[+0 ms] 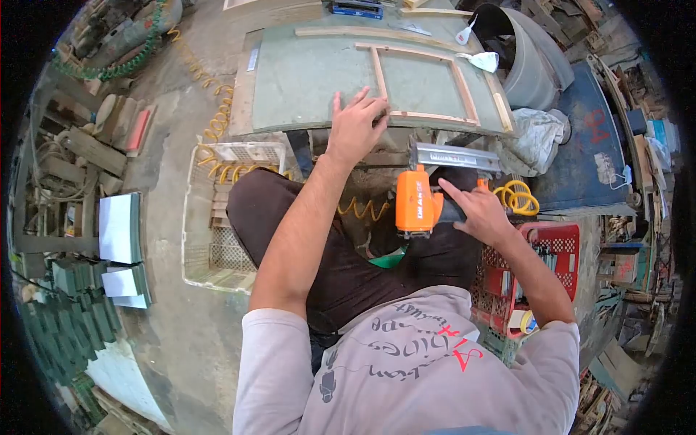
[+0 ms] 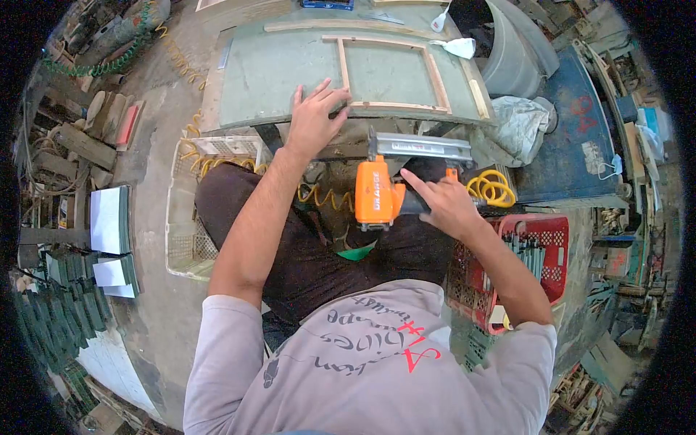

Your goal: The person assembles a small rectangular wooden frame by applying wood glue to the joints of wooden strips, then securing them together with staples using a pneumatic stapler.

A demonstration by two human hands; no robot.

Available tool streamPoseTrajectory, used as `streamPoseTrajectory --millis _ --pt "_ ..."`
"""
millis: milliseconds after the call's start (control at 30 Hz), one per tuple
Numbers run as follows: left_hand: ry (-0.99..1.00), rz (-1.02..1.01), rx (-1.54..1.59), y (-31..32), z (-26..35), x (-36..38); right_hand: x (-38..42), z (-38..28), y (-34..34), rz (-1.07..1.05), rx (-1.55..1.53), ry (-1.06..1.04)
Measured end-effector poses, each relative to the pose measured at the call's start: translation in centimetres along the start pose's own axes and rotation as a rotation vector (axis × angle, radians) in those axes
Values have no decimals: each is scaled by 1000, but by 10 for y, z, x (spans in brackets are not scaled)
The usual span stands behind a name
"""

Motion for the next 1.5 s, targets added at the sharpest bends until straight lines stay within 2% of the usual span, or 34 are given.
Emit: streamPoseTrajectory --millis 433,1200,1500 --pt "32 -54 31 1 0 4 -40 -3 -5 70 -10 -107" --pt "22 -39 34 -1 1 3 -49 1 0 15 -14 -58" --pt "-12 -109 20 0 0 3 -50 0 -1 12 -27 -55"
Point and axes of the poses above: each hand's wrist, its own x-axis away from the middle knuckle, its own y-axis out of the palm, z = x × y, the point moved 5 cm from there along -x, towards the middle knuckle, and after that the axes turned 15 degrees about y, right-handed, at the moved point
